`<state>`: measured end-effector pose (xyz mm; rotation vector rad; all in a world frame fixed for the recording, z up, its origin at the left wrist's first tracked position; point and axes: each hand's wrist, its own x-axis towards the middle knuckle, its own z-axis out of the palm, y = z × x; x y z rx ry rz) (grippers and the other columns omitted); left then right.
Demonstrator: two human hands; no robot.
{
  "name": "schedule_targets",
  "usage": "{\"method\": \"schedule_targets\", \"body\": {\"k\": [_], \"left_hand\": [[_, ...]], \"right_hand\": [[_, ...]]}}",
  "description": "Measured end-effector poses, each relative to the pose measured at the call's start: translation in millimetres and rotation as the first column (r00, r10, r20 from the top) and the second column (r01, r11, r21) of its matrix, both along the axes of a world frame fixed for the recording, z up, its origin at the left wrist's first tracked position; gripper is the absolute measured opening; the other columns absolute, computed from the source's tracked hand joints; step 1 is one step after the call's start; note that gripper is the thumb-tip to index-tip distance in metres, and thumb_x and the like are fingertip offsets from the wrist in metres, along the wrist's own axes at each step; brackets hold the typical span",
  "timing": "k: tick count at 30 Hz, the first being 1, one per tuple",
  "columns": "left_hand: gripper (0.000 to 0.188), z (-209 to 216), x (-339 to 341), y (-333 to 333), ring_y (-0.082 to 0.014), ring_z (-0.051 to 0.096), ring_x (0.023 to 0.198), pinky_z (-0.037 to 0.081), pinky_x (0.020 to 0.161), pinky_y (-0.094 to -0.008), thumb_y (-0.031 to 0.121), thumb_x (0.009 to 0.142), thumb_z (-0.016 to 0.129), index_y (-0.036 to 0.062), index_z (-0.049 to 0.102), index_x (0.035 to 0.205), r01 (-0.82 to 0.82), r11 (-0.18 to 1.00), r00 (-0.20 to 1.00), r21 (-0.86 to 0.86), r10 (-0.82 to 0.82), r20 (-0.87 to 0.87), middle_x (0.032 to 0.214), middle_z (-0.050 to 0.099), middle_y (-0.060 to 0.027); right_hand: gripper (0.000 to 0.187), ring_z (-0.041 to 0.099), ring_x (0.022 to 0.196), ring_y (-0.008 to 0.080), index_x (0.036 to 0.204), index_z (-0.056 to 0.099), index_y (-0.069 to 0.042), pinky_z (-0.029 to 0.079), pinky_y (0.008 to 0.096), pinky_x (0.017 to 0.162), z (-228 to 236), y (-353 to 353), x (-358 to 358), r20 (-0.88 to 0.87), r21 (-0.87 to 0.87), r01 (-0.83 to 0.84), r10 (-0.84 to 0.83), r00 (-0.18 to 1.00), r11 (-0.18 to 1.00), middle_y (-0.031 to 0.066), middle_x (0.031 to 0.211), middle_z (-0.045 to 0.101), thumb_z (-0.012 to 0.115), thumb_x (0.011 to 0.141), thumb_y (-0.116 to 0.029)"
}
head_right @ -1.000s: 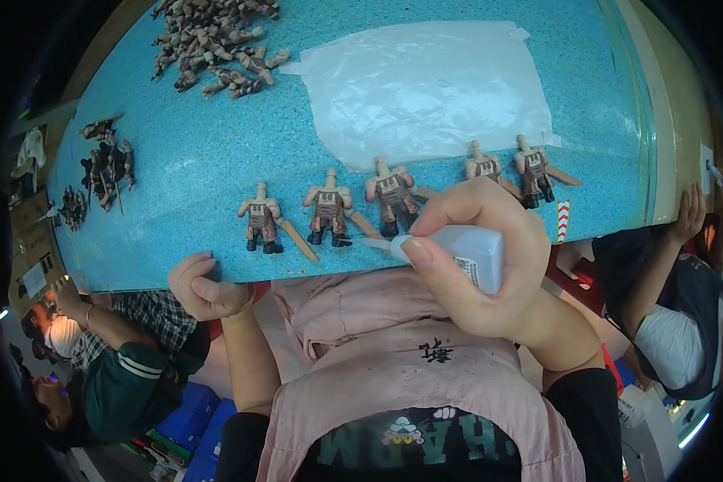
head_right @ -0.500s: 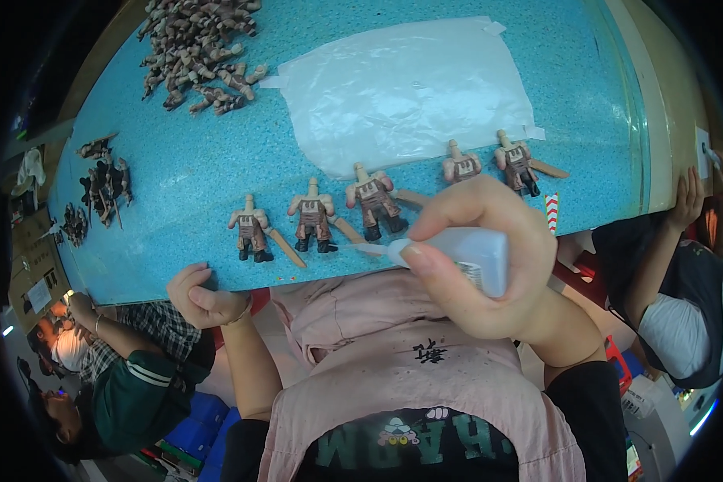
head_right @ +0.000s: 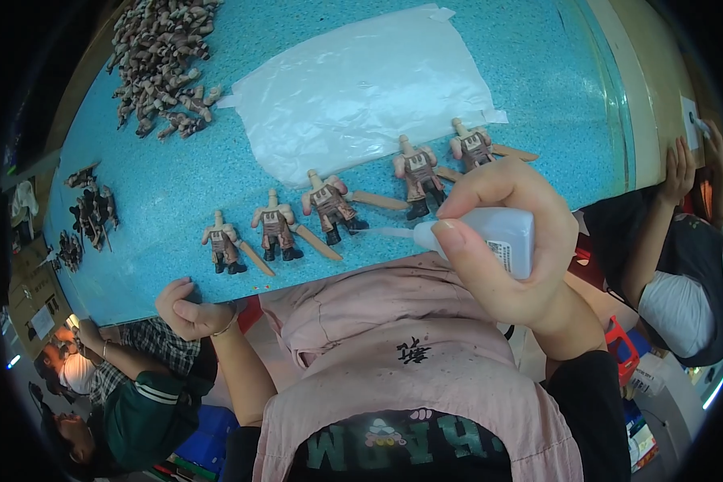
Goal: The person applies glue to figurine bodies using a squeeze bottle, then picks up figurine limbs and attaches them to the bodies by hand.
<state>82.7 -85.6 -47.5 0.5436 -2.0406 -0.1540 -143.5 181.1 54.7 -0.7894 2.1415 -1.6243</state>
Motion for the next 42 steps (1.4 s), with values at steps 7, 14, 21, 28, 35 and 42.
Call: {"method": "schedule_targets", "body": {"k": [7, 14, 21, 28, 35, 42], "left_hand": [[0.029, -1.8, 3.1, -1.3, -0.0254, 0.055, 0.063, 0.044, 0.061, -0.0328, 0.01, 0.087, 0.037, -0.0041, 0.054, 0.068, 0.039, 0.999, 0.999, -0.009, -0.039, 0.012, 0.069, 0.057, -0.0157], [0.028, -3.0, 3.4, -0.2, -0.0255, 0.054, 0.063, 0.044, 0.061, -0.0331, 0.01, 0.087, 0.037, -0.0044, 0.053, 0.068, 0.034, 0.999, 0.999, -0.011, -0.034, 0.002, 0.069, 0.056, -0.0156], [0.028, -4.7, 1.9, -0.8, -0.0254, 0.054, 0.062, 0.044, 0.06, -0.0332, 0.01, 0.087, 0.038, -0.0043, 0.053, 0.068, 0.022, 1.0, 1.0, -0.01, -0.023, -0.009, 0.068, 0.055, -0.0153], [0.031, -5.6, 2.3, -1.0, -0.0265, 0.055, 0.062, 0.043, 0.06, -0.0339, 0.013, 0.088, 0.04, -0.003, 0.055, 0.067, 0.006, 0.999, 0.998, 0.036, -0.004, -0.065, 0.067, 0.056, -0.0152], [0.029, -6.7, 1.1, 0.0, -0.0259, 0.054, 0.062, 0.042, 0.06, -0.0331, 0.011, 0.088, 0.039, -0.004, 0.054, 0.068, 0.016, 0.999, 0.997, 0.051, -0.012, -0.071, 0.068, 0.054, -0.0144], [0.028, -5.9, -0.6, 0.8, -0.0255, 0.053, 0.061, 0.042, 0.059, -0.0329, 0.011, 0.087, 0.039, -0.0042, 0.053, 0.067, 0.013, 0.999, 0.997, 0.049, -0.009, -0.077, 0.067, 0.052, -0.0143]], "right_hand": [[0.009, 0.053, 0.069, 0.01, 0.084, 0.059, 0.0, 0.04, 0.0223, 0.061, -4.5, -2.1, -3.9, -0.049, -0.019, -0.08, 0.079, 0.996, 0.997, 0.0057, 0.078, 0.061, 0.065, 0.077, -0.001], [0.011, 0.056, 0.066, 0.0105, 0.084, 0.059, 0.0, 0.042, 0.0222, 0.06, -3.0, -2.4, -3.7, -0.048, -0.025, -0.081, 0.08, 0.996, 0.996, 0.0058, 0.078, 0.061, 0.067, 0.077, 0.0], [0.01, 0.054, 0.068, 0.0091, 0.086, 0.058, 0.0, 0.041, 0.0215, 0.061, 2.3, 10.7, -8.7, -0.012, -0.052, -0.039, 0.039, 0.999, 0.998, 0.0057, 0.08, 0.06, 0.065, 0.079, -0.001], [0.01, 0.05, 0.07, 0.0066, 0.087, 0.056, 0.0, 0.039, 0.0195, 0.061, 5.6, 47.2, -14.3, 0.096, -0.085, 0.195, -0.187, 0.978, 0.977, 0.0039, 0.08, 0.057, 0.063, 0.08, -0.004], [0.011, 0.051, 0.068, 0.0056, 0.087, 0.057, 0.0, 0.039, 0.0186, 0.06, 2.6, 53.0, -18.8, 0.025, -0.064, 0.197, -0.196, 0.98, 0.978, 0.0038, 0.079, 0.058, 0.064, 0.081, -0.004], [0.01, 0.054, 0.069, 0.0064, 0.086, 0.058, -0.001, 0.042, 0.0194, 0.061, -2.8, 52.5, -20.1, 0.024, -0.045, 0.166, -0.165, 0.986, 0.985, 0.0037, 0.079, 0.062, 0.065, 0.081, -0.006]]}}
